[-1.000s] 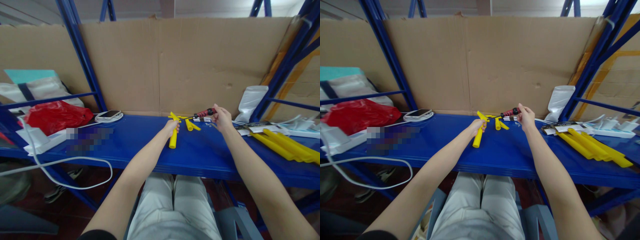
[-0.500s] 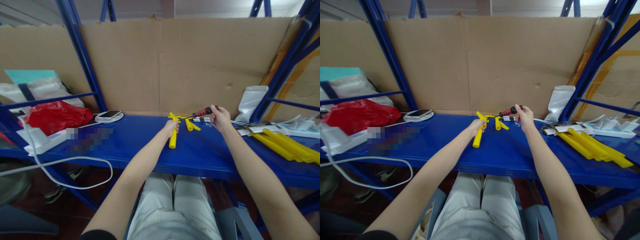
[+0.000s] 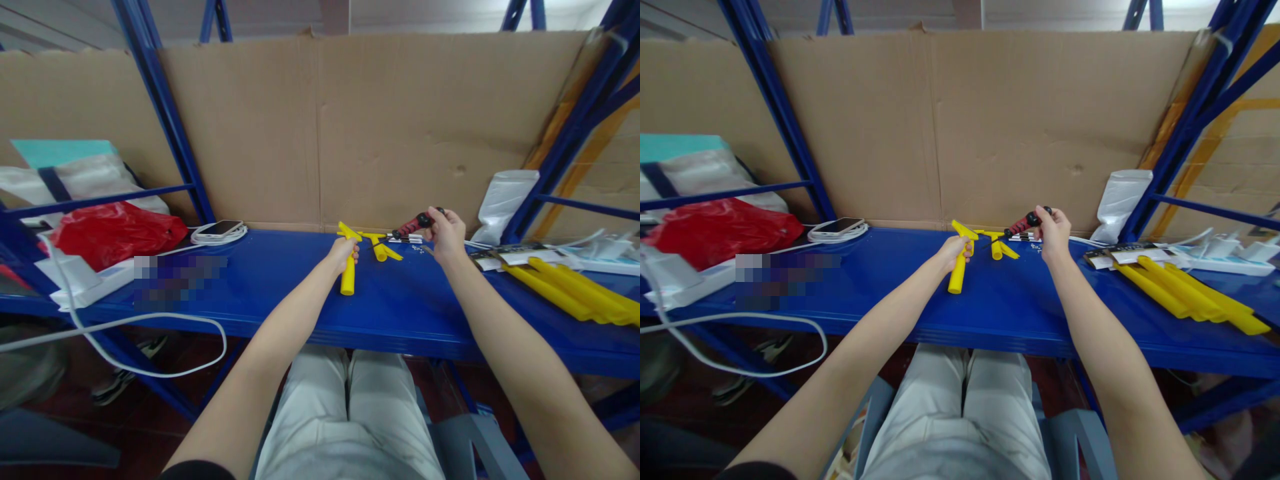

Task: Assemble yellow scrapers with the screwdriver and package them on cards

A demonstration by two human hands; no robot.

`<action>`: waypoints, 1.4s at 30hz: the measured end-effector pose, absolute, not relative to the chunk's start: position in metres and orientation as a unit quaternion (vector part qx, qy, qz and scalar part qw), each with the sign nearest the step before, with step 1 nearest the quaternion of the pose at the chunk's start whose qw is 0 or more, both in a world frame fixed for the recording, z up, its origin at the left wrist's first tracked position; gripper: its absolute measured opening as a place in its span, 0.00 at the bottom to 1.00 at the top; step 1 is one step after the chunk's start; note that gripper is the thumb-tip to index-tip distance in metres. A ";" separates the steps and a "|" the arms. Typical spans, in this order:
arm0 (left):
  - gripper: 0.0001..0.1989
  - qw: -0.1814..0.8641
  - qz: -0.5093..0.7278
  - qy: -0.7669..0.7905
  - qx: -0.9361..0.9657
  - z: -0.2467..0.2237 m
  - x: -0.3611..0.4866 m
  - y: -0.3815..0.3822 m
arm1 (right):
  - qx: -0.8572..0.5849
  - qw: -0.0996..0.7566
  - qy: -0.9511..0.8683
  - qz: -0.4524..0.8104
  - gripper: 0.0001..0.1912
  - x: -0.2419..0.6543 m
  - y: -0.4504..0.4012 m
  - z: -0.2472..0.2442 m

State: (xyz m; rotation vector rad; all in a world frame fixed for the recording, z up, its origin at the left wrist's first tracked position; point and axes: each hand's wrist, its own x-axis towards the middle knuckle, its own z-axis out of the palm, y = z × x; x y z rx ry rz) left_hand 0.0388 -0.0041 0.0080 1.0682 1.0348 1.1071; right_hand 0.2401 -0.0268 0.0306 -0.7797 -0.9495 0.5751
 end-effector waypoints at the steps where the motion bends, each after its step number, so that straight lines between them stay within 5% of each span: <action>1: 0.07 0.598 0.483 0.447 0.458 0.008 0.038 -0.004 | -0.366 0.775 -0.441 0.266 0.18 0.239 -0.027 0.030; 13: 0.09 0.595 0.482 0.448 0.461 0.010 0.039 -0.005 | -0.449 0.657 -0.502 0.337 0.17 0.228 -0.034 0.029; 25: 0.07 0.595 0.490 0.447 0.454 0.008 0.039 -0.004 | -0.573 0.309 -0.677 0.343 0.18 0.228 -0.038 0.016; 32: 0.07 0.599 0.484 0.443 0.458 0.008 0.039 -0.004 | -0.587 0.221 -0.706 0.330 0.18 0.226 -0.035 0.009; 42: 0.09 0.601 0.483 0.447 0.453 0.009 0.040 -0.006 | -0.618 0.200 -0.716 0.257 0.09 0.232 -0.031 0.012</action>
